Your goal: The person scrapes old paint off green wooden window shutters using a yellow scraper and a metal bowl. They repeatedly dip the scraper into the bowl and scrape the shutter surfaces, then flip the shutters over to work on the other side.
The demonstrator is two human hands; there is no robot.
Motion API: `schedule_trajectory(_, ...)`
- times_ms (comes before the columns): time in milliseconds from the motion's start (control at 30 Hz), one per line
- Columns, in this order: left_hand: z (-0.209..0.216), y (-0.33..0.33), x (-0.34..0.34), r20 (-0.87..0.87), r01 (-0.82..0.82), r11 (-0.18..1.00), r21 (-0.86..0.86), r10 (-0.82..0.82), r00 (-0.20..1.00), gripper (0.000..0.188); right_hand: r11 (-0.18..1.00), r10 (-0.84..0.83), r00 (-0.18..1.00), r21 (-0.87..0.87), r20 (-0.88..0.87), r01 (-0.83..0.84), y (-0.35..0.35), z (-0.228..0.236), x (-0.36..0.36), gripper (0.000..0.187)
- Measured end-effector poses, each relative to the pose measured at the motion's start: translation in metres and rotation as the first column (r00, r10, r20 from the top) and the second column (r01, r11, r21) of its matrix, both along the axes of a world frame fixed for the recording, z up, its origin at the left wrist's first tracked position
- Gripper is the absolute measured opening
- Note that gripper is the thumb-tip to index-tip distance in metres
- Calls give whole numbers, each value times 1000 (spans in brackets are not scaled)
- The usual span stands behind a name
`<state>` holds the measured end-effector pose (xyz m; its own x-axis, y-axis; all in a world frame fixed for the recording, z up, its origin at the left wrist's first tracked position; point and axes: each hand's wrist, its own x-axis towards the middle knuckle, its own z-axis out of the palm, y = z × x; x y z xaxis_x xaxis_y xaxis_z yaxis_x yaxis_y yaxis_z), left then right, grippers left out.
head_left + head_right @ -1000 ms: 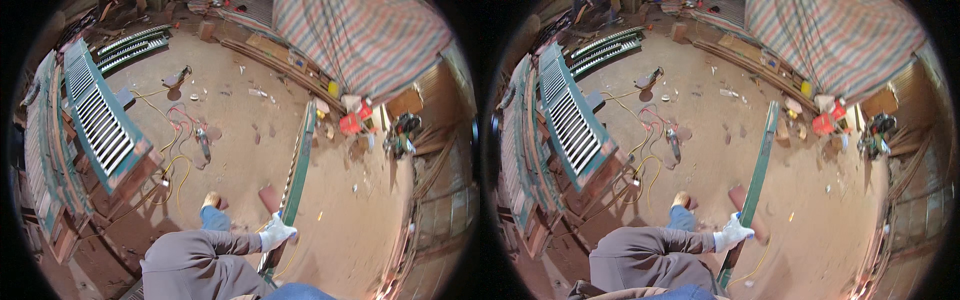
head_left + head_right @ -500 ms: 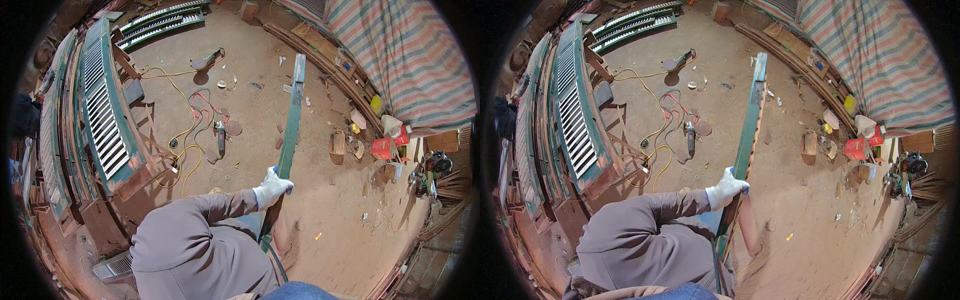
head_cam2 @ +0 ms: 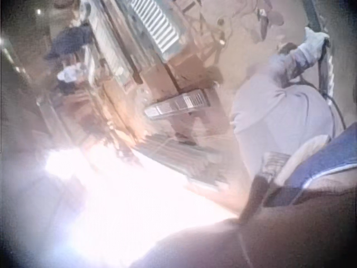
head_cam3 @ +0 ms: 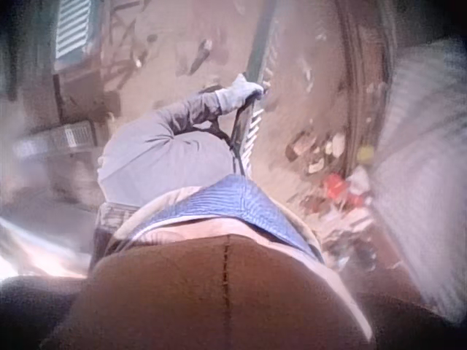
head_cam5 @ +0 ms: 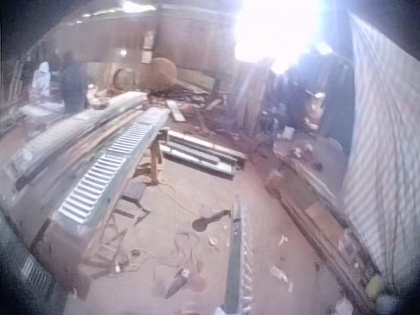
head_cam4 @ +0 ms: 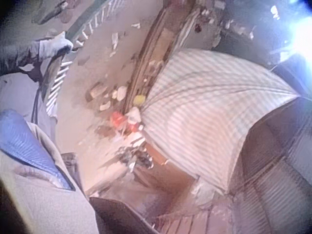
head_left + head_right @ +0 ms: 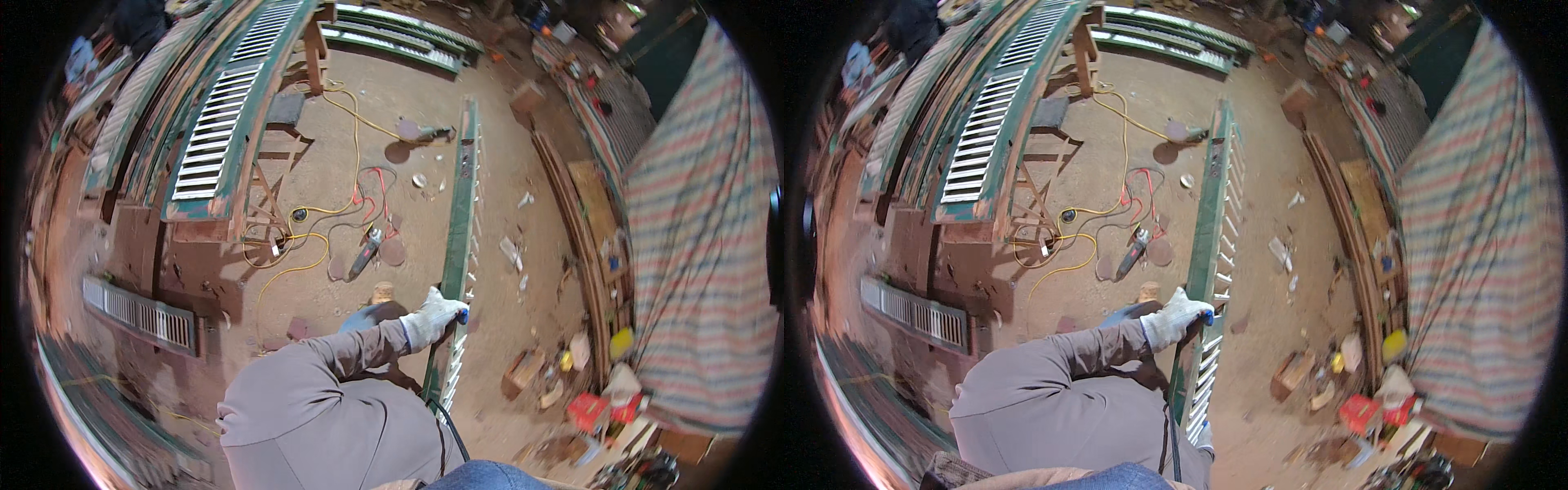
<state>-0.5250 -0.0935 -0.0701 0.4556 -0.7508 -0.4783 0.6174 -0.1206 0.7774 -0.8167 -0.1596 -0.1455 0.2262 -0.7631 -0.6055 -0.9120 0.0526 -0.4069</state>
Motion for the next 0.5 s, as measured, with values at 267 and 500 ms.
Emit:
schedule_trajectory(267, -15, -101, 102, -208, -530, 847, -34, 513, 833, 25, 953, 302, 952, -1, -45, -303, -190, -7, 121, 78)
schedule_trajectory(500, 45, -93, 180, -351, -757, 653, -22, 704, 617, 26, 872, 489, 855, 87, -171, -481, -330, -8, 225, 78)
